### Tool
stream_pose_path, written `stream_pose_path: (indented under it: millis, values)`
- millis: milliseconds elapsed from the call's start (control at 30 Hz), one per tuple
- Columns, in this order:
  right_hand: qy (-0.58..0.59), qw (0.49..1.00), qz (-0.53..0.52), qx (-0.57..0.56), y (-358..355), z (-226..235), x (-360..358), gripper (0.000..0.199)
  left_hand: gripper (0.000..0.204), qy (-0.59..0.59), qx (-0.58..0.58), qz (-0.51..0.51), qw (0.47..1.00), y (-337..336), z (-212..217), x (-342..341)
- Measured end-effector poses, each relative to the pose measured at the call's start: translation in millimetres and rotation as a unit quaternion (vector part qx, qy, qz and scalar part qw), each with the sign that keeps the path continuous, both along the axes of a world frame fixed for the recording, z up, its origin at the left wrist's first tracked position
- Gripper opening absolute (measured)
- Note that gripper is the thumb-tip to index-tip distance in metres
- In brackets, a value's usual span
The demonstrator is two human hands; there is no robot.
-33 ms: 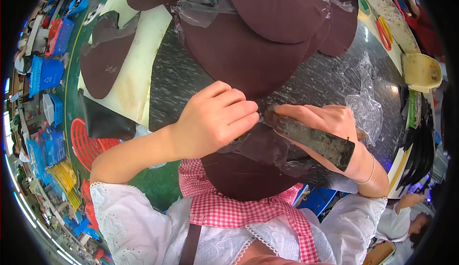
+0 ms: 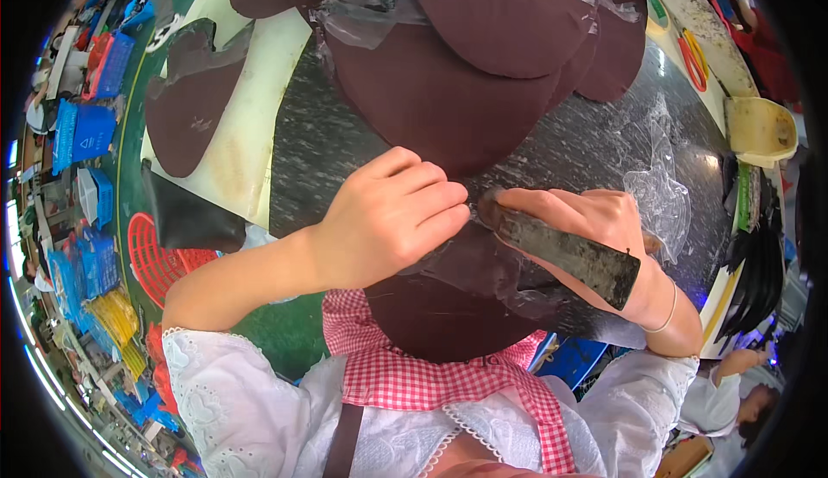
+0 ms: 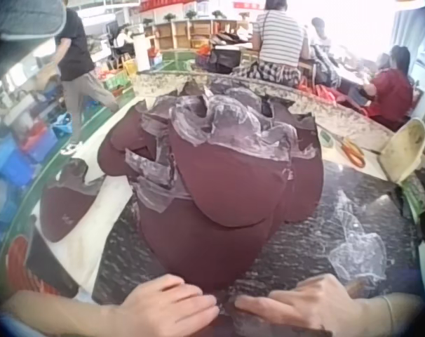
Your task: Hammering the edges and components of dark brown shoe upper pieces on a workshop bench.
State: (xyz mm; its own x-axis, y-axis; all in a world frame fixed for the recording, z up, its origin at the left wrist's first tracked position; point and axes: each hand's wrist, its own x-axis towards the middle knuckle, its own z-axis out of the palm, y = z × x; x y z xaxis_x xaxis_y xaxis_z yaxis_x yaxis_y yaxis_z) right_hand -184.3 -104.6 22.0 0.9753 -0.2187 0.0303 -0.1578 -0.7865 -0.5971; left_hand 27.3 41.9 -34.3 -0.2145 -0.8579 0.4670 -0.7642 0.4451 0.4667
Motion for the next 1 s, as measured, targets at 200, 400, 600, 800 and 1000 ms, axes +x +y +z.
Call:
stream_pose_path:
  millis: [200,400,600,800,1000]
  values:
    - [0.005,1.0,0.015,0.008,-0.2,1.0,-0.5,0.041,0.026,0.1,0.144,0.038,0.984,-8.1,15.2,-6.5]
    - [0.004,1.0,0.016,0.02,-2.7,0.6,-4.1,0.042,0.031,0.065,0.09,0.104,0.988,-1.8,4.5,-8.7]
    - [0.018,1.0,0.007,0.019,-0.9,1.5,-4.9,0.043,0.018,0.093,0.094,0.082,0.988,-5.1,6.7,-4.0]
    - [0.017,0.999,0.006,0.033,-2.1,1.5,-4.1,0.046,0.02,0.029,0.021,0.045,0.998,-10.4,-4.2,-5.9]
    - [0.059,0.997,-0.003,0.045,0.6,11.9,-4.3,0.035,0.026,-0.011,-0.038,-0.016,0.999,-8.1,-6.5,4.4]
